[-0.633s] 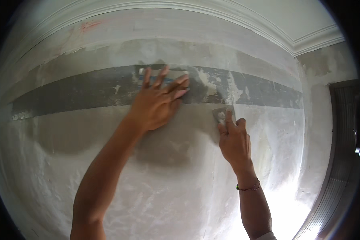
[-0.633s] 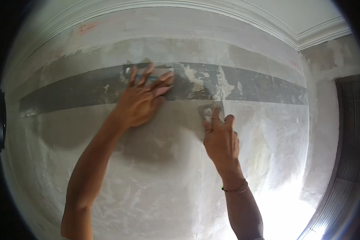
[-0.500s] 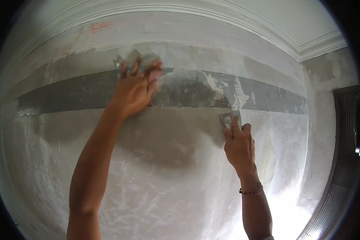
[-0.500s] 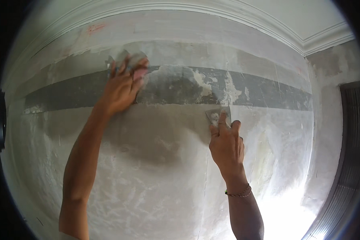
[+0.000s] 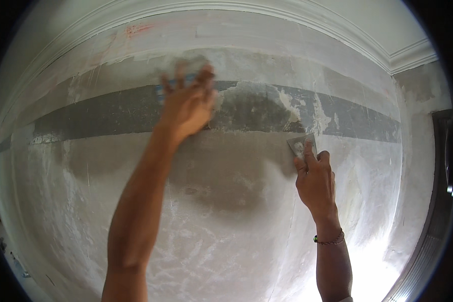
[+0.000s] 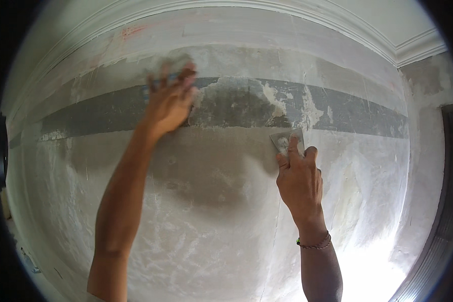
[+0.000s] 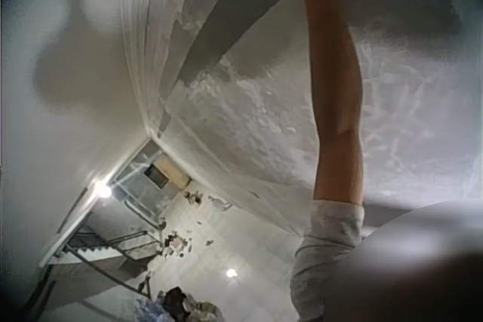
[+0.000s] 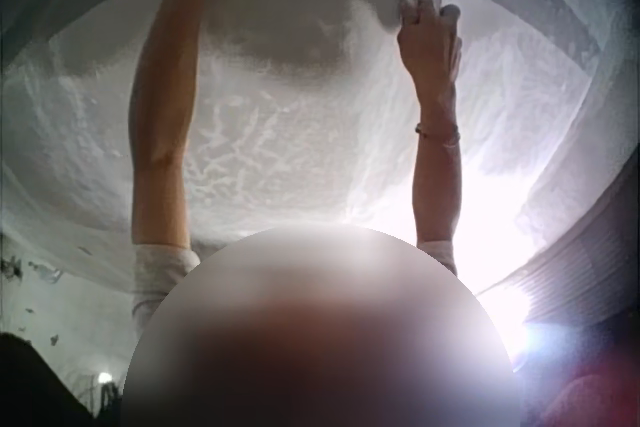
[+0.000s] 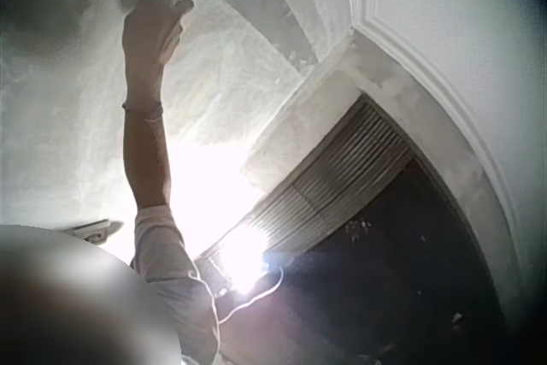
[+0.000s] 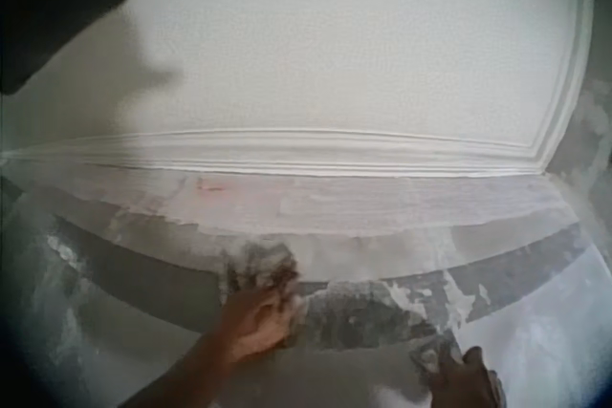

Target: Sanding and scraping a wall to prepare it for repair or painting.

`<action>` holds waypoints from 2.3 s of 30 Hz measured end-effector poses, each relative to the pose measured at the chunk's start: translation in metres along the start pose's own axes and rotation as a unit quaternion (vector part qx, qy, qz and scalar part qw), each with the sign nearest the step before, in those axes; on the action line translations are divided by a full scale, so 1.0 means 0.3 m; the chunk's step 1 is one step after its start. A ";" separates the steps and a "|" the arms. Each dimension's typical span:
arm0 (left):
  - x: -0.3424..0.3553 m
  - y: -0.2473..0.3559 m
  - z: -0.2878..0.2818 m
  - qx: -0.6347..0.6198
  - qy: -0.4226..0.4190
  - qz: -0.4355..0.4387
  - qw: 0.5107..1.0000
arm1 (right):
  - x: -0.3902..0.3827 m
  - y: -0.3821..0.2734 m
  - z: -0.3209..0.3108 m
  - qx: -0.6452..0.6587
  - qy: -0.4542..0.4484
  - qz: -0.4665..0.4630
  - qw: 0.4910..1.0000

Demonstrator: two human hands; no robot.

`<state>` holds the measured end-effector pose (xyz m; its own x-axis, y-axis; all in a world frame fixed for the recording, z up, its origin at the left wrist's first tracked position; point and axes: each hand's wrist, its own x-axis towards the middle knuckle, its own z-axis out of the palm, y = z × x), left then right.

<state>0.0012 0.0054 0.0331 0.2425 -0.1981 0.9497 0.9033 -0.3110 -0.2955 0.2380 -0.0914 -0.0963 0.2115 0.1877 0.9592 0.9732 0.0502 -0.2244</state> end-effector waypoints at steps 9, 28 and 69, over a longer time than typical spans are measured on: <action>-0.004 -0.040 -0.025 -0.016 -0.046 0.044 0.998 | -0.001 0.018 0.020 -0.010 0.022 -0.002 1.000; -0.108 -0.024 0.008 0.044 0.055 0.004 0.998 | 0.258 -0.382 -0.048 -0.066 -0.084 -0.070 0.992; -0.108 -0.031 -0.023 0.016 0.034 -0.021 0.999 | 0.303 -0.426 -0.001 -0.129 -0.064 -0.100 0.985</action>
<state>-0.0175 0.0082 0.0044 0.1804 -0.2488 0.9516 0.9236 -0.2900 -0.2509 0.1327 -0.0810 0.0195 0.0168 0.3214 0.9468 0.9884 -0.1486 0.0329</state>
